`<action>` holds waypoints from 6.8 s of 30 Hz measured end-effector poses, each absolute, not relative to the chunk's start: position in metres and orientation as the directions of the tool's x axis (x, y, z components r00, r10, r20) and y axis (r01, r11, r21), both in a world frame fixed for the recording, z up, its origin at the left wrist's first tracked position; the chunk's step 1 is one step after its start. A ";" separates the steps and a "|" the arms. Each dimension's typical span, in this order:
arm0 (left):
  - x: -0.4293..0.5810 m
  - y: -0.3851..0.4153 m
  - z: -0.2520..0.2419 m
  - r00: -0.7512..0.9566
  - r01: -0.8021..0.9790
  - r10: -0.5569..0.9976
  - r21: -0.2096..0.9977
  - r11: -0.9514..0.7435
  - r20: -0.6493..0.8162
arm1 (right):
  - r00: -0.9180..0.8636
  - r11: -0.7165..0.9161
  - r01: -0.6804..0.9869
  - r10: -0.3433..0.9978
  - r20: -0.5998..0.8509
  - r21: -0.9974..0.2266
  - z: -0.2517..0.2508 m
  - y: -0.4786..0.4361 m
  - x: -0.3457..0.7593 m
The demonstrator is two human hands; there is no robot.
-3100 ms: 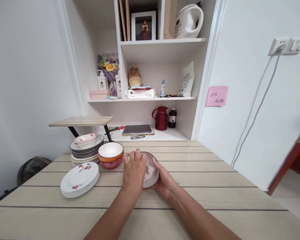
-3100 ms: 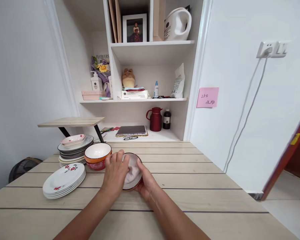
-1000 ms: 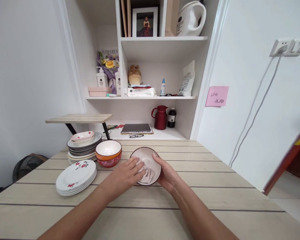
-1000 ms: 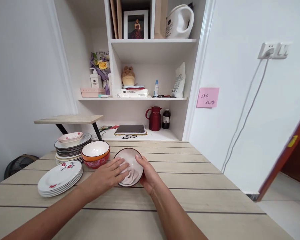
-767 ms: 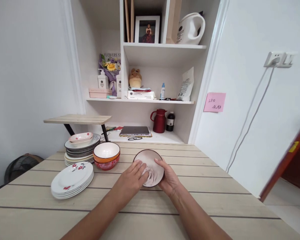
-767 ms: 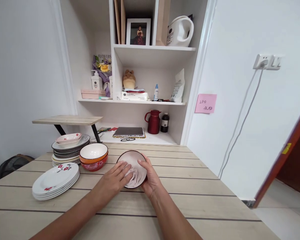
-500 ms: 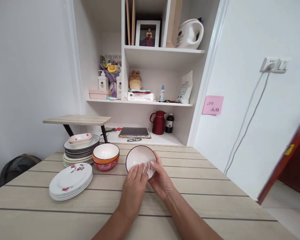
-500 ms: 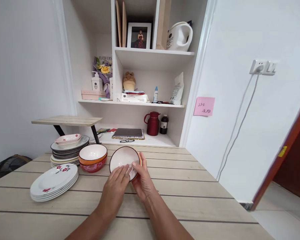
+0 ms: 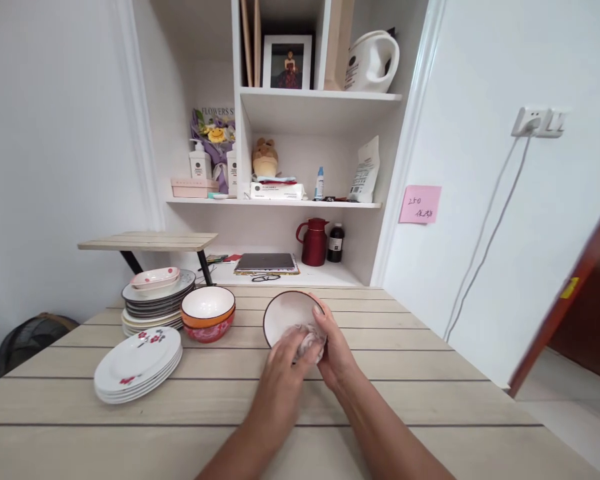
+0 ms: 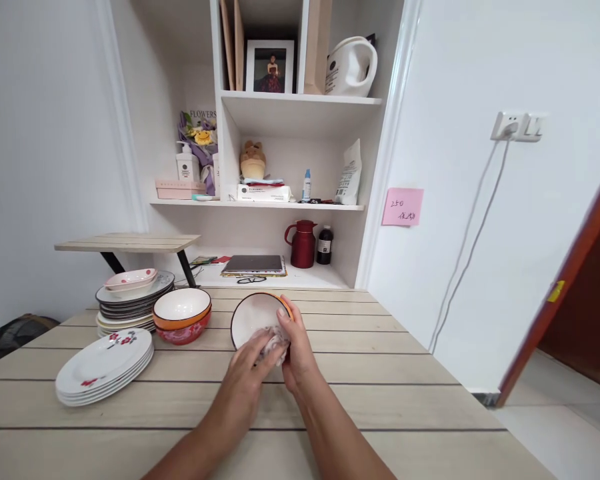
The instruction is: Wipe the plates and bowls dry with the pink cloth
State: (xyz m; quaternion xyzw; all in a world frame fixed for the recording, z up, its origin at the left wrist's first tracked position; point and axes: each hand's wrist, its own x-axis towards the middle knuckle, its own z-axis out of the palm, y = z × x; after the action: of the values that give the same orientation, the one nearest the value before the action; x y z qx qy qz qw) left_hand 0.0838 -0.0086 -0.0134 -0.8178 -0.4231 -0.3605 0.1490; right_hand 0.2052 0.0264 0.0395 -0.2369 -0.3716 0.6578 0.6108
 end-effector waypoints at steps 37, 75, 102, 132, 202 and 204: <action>0.094 -0.015 -0.006 0.272 0.924 0.446 -0.101 -0.369 0.853 | -0.211 0.102 -0.641 0.929 0.303 -0.760 0.042 0.005 0.191; 0.107 -0.009 -0.006 0.290 0.937 0.481 -0.143 -0.318 0.827 | -0.193 0.045 -0.661 0.955 0.227 -0.749 0.024 0.030 0.201; 0.097 -0.001 -0.019 0.070 0.929 0.526 0.136 -0.343 0.847 | -0.290 -0.028 -0.673 0.929 0.229 -0.739 0.037 0.015 0.187; 0.020 0.000 -0.010 0.667 0.729 0.314 -0.503 -0.465 0.676 | -0.399 -0.127 -0.488 0.912 0.092 -0.863 0.039 0.023 0.208; 0.039 -0.008 0.014 0.726 0.688 0.413 -0.572 -0.446 0.551 | -0.290 0.063 -0.548 0.921 0.260 -0.834 0.040 0.024 0.203; 0.031 -0.006 0.024 0.802 0.595 0.387 -0.662 -0.456 0.454 | -0.309 0.030 -0.534 0.924 0.228 -0.845 0.041 0.024 0.202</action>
State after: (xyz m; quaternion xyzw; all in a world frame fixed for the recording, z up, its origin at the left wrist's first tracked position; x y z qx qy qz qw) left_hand 0.0311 -0.0064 0.0242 -0.8447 -0.2906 -0.1197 0.4333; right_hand 0.2023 0.0238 0.0411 -0.2108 -0.4624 0.6638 0.5488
